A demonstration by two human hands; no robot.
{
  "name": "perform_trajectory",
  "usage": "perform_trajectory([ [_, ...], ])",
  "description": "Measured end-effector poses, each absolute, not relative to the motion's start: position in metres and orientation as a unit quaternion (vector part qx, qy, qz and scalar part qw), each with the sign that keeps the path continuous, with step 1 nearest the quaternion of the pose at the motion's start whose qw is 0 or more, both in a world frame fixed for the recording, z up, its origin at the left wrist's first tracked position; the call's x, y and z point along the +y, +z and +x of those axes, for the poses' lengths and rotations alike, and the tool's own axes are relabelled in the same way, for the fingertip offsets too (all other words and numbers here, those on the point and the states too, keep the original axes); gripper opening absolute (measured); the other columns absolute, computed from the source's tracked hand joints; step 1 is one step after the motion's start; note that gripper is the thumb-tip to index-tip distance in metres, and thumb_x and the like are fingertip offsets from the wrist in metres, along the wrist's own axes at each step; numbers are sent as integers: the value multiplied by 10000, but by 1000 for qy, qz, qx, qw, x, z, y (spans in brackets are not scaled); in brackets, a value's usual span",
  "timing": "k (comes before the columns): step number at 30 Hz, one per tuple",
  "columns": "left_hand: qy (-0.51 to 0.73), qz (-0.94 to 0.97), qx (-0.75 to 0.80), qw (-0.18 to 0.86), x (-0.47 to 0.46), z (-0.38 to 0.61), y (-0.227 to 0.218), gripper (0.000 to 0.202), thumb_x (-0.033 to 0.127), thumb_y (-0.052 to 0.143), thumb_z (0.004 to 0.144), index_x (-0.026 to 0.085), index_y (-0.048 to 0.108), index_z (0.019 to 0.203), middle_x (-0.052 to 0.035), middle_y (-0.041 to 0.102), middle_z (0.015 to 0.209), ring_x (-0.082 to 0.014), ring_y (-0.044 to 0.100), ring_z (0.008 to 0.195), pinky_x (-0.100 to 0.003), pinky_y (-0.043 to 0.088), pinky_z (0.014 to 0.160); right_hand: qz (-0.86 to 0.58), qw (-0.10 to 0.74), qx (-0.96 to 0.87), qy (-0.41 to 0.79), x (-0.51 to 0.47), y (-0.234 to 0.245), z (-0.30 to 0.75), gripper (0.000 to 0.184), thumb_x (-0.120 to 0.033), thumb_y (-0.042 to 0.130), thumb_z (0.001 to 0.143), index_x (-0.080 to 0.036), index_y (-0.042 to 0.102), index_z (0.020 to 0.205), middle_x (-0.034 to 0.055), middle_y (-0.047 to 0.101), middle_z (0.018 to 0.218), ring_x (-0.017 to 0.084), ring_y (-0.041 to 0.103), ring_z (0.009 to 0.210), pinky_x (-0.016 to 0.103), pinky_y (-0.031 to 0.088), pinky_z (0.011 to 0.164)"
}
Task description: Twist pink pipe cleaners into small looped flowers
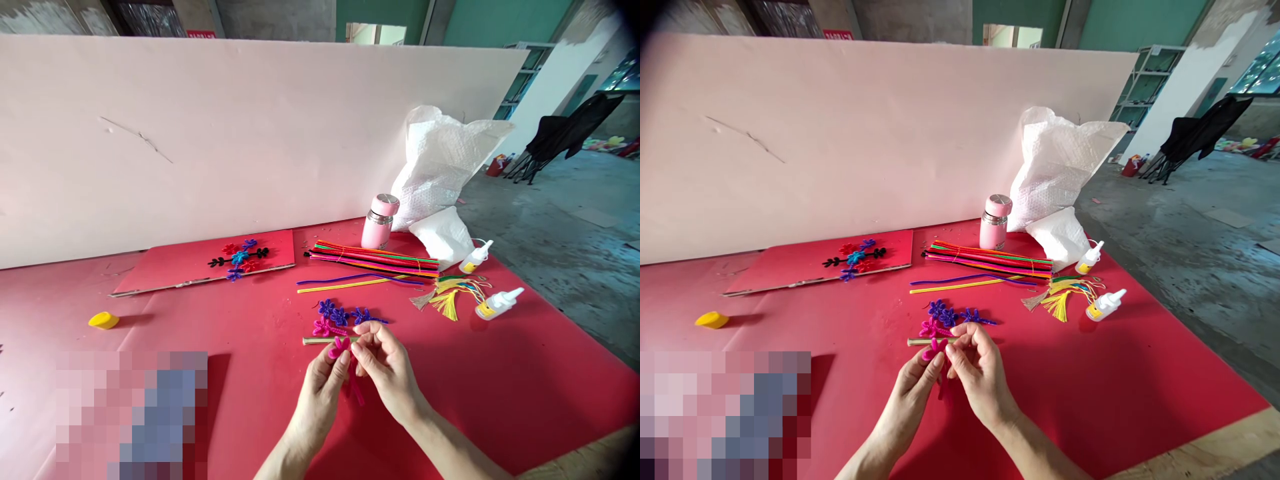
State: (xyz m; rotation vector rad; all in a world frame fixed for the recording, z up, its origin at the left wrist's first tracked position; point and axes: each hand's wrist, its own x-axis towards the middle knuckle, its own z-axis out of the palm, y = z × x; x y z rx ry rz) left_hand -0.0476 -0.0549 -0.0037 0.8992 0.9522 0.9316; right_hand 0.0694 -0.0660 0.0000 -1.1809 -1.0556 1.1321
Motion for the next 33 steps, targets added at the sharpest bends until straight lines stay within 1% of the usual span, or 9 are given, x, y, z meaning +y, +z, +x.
perform_trajectory([
  [3, 428, 394, 412, 702, -55, -48, -4, 193, 321, 614, 740, 203, 639, 890, 13, 614, 754, -122, 532, 779, -207, 404, 755, -492, 565, -437, 497, -66, 2, 68, 111, -294, 544, 816, -203, 503, 866, -57, 494, 668, 51, 541, 504, 174, 455, 509],
  [5, 429, 390, 411, 703, -55, -49, -5, 202, 314, 613, 743, 208, 640, 913, 13, 619, 763, -124, 534, 806, -204, 405, 770, -487, 564, -431, 508, -66, 3, 68, 105, -293, 544, 817, -199, 509, 848, -52, 498, 682, 54, 553, 518, 178, 467, 521],
  [9, 426, 383, 424, 702, -54, -50, -5, 153, 314, 617, 740, 170, 644, 783, 24, 580, 648, -91, 504, 658, -172, 407, 633, -472, 563, -427, 527, -68, 4, 69, 105, -285, 551, 811, -200, 503, 847, -41, 508, 720, 73, 574, 568, 208, 495, 563],
  [13, 423, 392, 424, 699, -54, -51, -6, 200, 328, 588, 764, 145, 598, 682, 42, 506, 547, -55, 402, 494, -167, 345, 488, -457, 547, -443, 544, -69, 4, 72, 86, -257, 546, 812, -209, 501, 866, -28, 514, 771, 87, 563, 641, 211, 486, 596],
  [17, 407, 359, 402, 737, -51, -54, -8, 221, 331, 582, 770, 143, 568, 655, 56, 460, 490, -43, 342, 450, -169, 302, 460, -476, 513, -528, 481, -69, 7, 80, 96, -208, 548, 807, -215, 522, 899, -9, 541, 815, 108, 547, 713, 216, 466, 634],
  [20, 392, 318, 377, 776, -51, -56, -11, 203, 320, 604, 754, 138, 584, 667, 44, 480, 513, -45, 347, 464, -175, 298, 475, -494, 487, -600, 398, -70, 11, 85, 120, -174, 552, 800, -218, 542, 911, 6, 585, 856, 113, 559, 693, 226, 465, 633],
  [25, 379, 292, 349, 806, -51, -58, -7, 159, 288, 600, 758, 140, 623, 704, 17, 527, 560, -63, 390, 497, -193, 316, 505, -472, 476, -676, 306, -72, 12, 89, 130, -147, 565, 788, -224, 578, 891, 19, 626, 815, 146, 587, 714, 262, 480, 666],
  [30, 372, 343, 313, 804, -50, -57, 6, 319, 344, 448, 844, 118, 629, 710, -17, 537, 515, -105, 440, 506, -225, 352, 520, -455, 485, -695, 272, -72, 6, 94, 191, -135, 572, 786, -243, 574, 943, 39, 652, 851, 175, 608, 778, 288, 503, 678],
  [33, 372, 364, 310, 796, -49, -58, 8, 343, 346, 404, 862, 110, 634, 768, -29, 549, 557, -119, 461, 539, -243, 371, 549, -444, 485, -706, 262, -71, 4, 96, 230, -119, 576, 784, -250, 568, 973, 41, 658, 876, 182, 610, 824, 301, 504, 713],
])
